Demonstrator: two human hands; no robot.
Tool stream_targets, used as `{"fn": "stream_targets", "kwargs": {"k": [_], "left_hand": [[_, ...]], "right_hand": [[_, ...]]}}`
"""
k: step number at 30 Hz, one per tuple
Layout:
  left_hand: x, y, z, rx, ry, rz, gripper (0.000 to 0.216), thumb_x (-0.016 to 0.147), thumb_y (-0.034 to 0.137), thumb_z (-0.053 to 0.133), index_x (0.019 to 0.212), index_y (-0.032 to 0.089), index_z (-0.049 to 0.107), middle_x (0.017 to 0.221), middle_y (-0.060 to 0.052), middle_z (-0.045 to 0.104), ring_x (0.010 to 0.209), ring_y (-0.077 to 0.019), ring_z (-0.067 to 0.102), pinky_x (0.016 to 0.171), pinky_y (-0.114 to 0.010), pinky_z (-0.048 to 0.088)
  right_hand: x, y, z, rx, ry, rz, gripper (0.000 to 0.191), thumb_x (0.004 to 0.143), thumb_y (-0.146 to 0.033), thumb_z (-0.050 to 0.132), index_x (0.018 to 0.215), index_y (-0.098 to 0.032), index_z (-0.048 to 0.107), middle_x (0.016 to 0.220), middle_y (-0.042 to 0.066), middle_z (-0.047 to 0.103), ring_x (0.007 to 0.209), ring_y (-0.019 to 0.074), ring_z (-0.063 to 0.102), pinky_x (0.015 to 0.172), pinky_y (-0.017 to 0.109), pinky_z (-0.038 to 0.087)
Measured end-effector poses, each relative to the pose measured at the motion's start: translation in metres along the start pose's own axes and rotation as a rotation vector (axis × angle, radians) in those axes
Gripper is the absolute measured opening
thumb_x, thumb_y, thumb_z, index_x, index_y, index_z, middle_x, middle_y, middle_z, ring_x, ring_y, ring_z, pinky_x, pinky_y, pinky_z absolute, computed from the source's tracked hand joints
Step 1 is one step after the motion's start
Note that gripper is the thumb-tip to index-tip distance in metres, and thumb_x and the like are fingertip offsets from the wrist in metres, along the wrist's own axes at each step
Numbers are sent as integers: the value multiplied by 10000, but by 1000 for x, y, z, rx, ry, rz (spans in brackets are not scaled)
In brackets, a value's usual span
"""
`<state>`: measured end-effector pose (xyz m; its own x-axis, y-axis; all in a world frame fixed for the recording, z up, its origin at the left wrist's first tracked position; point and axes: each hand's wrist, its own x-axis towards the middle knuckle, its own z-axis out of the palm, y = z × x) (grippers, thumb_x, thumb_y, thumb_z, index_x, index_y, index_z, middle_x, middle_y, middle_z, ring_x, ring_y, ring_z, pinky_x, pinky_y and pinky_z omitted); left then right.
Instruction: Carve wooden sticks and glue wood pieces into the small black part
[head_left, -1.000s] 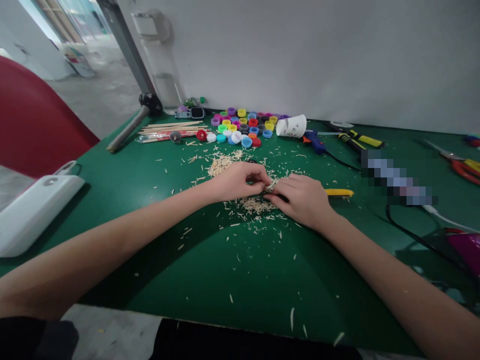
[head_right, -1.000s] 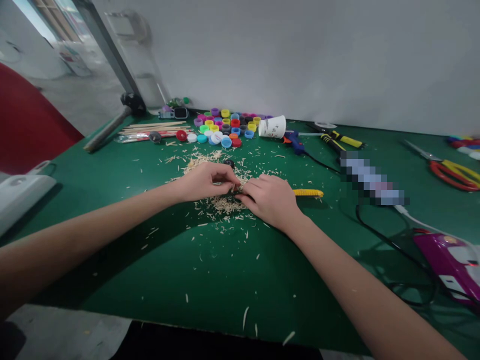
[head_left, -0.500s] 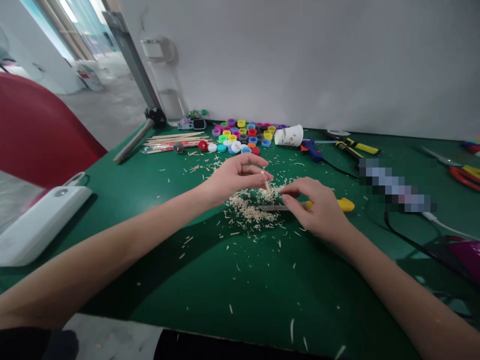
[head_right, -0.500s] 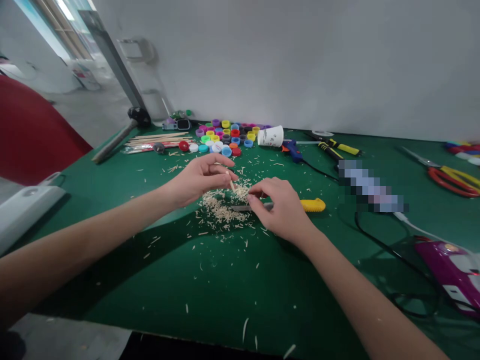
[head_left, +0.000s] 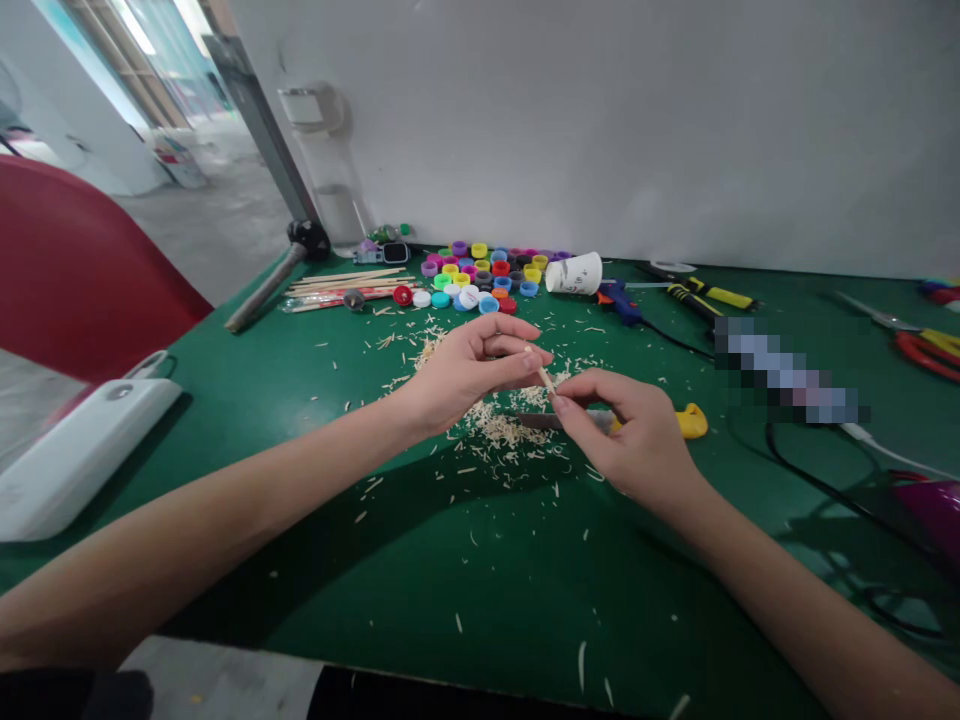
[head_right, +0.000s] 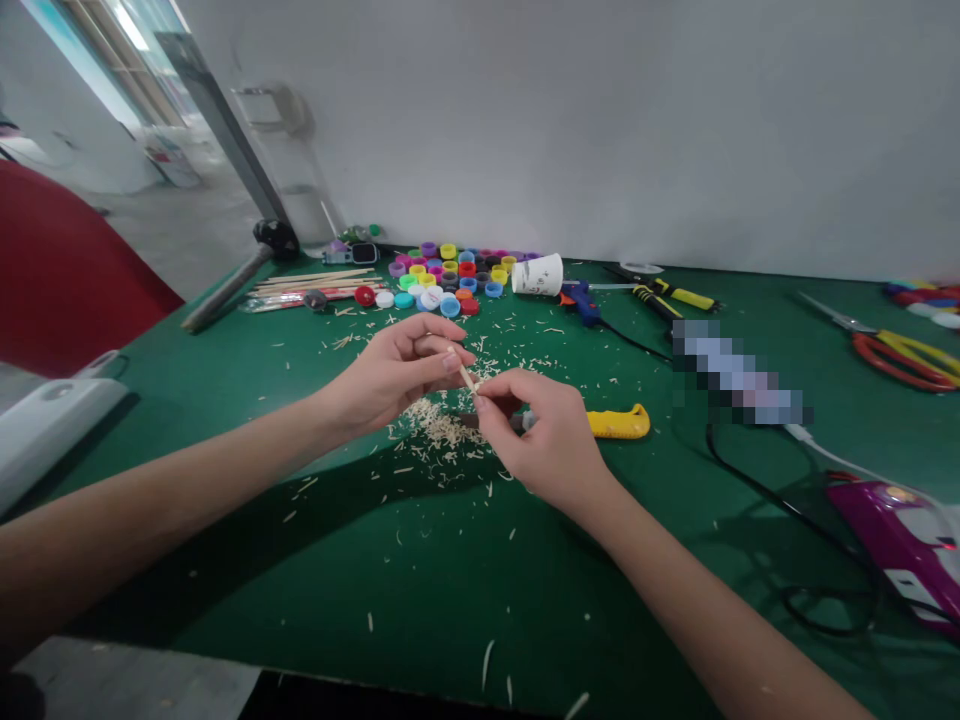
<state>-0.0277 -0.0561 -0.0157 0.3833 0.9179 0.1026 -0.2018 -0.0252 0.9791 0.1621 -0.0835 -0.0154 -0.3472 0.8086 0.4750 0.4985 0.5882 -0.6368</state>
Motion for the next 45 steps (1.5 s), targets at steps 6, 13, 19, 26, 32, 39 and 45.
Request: {"fn": "stream_targets", "kwargs": {"k": [6, 13, 19, 26, 32, 39, 45], "left_hand": [[-1, 1, 1, -17, -29, 23, 262, 802, 255, 660, 1024, 188, 539, 948, -29, 697, 908, -143, 668, 823, -281, 535], [-2, 1, 3, -35, -69, 26, 235, 831, 222, 629, 1047, 189, 541, 997, -30, 699, 915, -132, 667, 850, -280, 527], [-3, 1, 5, -44, -102, 34, 211, 855, 183, 598, 1059, 182, 542, 991, -31, 694, 927, -129, 662, 872, -290, 520], [-5, -1, 8, -80, -136, 46, 199, 869, 166, 573, 1065, 191, 552, 993, -31, 681, 956, -131, 645, 902, -299, 505], [-5, 0, 9, -96, -113, 71, 190, 884, 161, 546, 1071, 196, 549, 956, -13, 668, 937, -118, 641, 906, -280, 507], [-5, 7, 8, -60, -80, 34, 207, 890, 179, 531, 1096, 196, 519, 1023, -26, 671, 982, -128, 643, 893, -261, 508], [-5, 5, 8, -134, -112, 54, 190, 887, 136, 546, 1070, 184, 555, 963, -7, 678, 925, -108, 653, 866, -243, 516]], "right_hand": [[0, 1, 2, 96, -4, 87, 75, 809, -245, 572, 744, -214, 595, 668, 2, 596, 589, 116, 518, 495, 251, 410], [2, 1, 4, 330, -32, 218, 102, 773, -233, 570, 673, -214, 569, 634, -16, 541, 584, 112, 511, 533, 266, 460], [2, 5, 6, 461, -30, 303, 101, 737, -229, 582, 638, -219, 567, 593, -29, 522, 559, 111, 503, 552, 283, 460], [3, 3, 6, 763, -30, 451, 76, 640, -189, 617, 603, -219, 558, 567, -39, 506, 519, 106, 490, 516, 282, 422], [3, 6, 5, 898, -91, 500, 71, 589, -143, 582, 563, -209, 569, 565, -31, 498, 507, 97, 482, 497, 271, 405], [2, 8, 6, 909, -97, 538, 32, 677, -214, 603, 707, -212, 615, 681, -5, 532, 571, 104, 484, 545, 290, 462], [2, 5, 5, 902, -77, 581, 102, 703, -290, 651, 696, -201, 603, 651, -17, 488, 572, 96, 471, 545, 277, 459]]}}
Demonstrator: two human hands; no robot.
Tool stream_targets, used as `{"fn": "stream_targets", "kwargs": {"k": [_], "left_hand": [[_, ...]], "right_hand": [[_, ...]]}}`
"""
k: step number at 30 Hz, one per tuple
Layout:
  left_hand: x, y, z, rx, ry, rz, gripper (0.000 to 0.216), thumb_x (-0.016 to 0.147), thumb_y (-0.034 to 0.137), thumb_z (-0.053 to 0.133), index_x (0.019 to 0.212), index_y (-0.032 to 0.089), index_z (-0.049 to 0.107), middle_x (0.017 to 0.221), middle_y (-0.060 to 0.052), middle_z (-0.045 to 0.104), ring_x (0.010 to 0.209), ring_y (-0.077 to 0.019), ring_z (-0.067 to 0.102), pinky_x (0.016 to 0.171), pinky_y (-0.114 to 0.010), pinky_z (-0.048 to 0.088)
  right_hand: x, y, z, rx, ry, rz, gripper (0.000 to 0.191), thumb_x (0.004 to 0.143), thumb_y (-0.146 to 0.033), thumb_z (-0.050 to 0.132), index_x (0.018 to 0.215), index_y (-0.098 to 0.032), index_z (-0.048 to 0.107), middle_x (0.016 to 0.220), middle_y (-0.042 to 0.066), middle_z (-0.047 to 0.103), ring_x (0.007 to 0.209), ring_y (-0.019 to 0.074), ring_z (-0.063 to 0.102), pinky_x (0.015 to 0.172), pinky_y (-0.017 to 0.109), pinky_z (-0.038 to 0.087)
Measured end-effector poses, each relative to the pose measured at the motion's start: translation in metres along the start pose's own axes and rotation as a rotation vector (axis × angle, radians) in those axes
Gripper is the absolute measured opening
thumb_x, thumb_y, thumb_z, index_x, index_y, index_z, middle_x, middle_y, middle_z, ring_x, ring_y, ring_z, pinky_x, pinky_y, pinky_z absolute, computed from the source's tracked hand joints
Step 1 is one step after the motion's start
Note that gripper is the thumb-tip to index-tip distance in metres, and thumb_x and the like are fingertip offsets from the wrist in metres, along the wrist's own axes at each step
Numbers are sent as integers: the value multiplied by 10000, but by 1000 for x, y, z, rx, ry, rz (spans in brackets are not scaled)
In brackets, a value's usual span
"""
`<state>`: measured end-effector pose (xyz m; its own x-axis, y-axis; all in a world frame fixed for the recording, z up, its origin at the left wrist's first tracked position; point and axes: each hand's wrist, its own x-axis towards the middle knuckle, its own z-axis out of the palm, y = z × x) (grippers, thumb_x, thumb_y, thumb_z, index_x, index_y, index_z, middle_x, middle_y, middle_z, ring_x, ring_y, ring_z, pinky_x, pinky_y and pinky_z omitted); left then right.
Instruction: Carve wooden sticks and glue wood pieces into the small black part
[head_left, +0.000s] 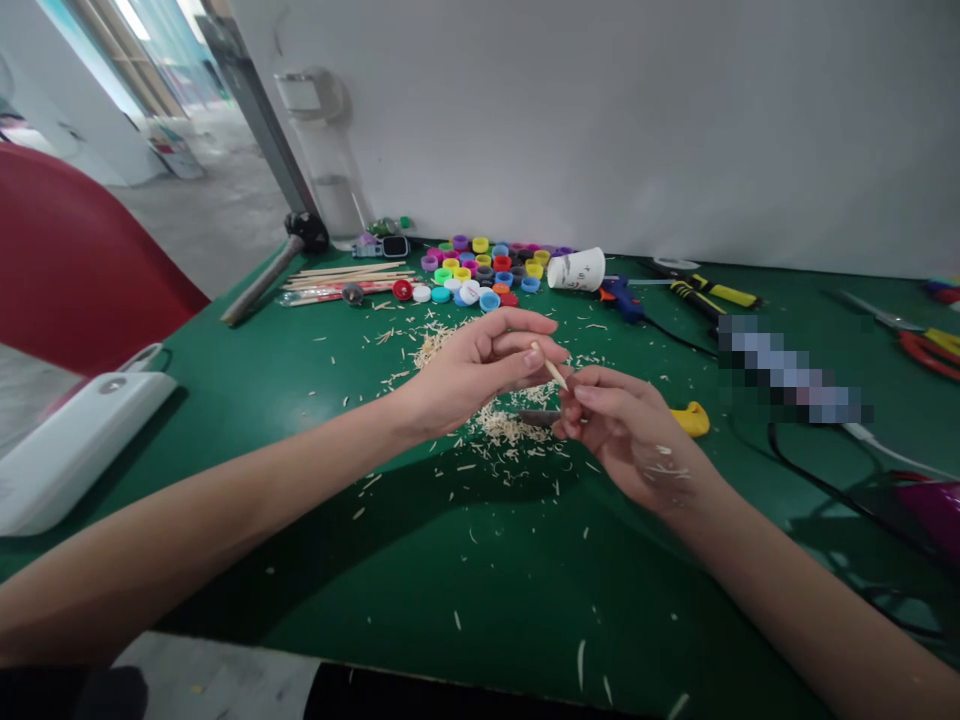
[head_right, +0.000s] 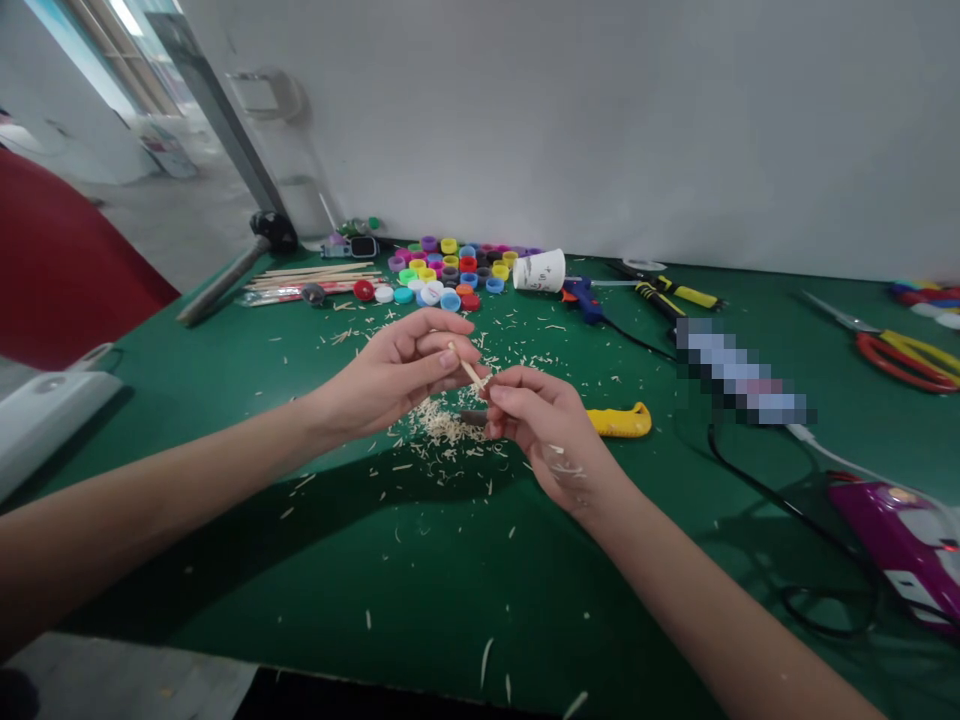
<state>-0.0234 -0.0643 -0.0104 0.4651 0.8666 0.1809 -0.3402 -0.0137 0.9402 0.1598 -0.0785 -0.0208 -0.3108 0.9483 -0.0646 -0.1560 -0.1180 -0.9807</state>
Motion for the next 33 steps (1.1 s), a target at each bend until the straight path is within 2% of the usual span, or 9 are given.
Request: {"fn": "stream_targets", "kwargs": {"k": [11, 19, 27, 33], "left_hand": [[0, -4, -1, -52, -21, 33, 182, 891, 117, 550, 1059, 180, 577, 944, 6, 685, 910, -94, 655, 877, -242, 519], [1, -3, -1, -31, -6, 24, 181, 889, 108, 543, 1054, 175, 575, 937, 0, 689, 889, -92, 657, 860, -243, 522], [1, -4, 0, 26, 1, 46, 178, 883, 121, 550, 1051, 180, 566, 942, -5, 690, 900, -98, 655, 865, -254, 519], [0, -4, 1, 115, -9, 86, 187, 883, 134, 552, 1065, 174, 551, 956, -12, 686, 923, -104, 652, 873, -257, 519]], "right_hand": [[-1, 0, 3, 15, 27, 44, 64, 646, -227, 685, 628, -204, 628, 568, -28, 506, 534, 82, 460, 562, 257, 434], [-1, -1, 2, 56, 14, 46, 98, 681, -276, 699, 663, -202, 637, 603, -22, 509, 556, 89, 469, 568, 267, 438], [-3, -3, 3, 34, 25, 70, 119, 641, -267, 722, 655, -204, 622, 562, -33, 496, 533, 87, 459, 555, 265, 443], [-2, -2, 4, -16, 27, 64, 113, 626, -212, 667, 584, -198, 563, 520, -41, 458, 516, 84, 441, 552, 264, 432]]}}
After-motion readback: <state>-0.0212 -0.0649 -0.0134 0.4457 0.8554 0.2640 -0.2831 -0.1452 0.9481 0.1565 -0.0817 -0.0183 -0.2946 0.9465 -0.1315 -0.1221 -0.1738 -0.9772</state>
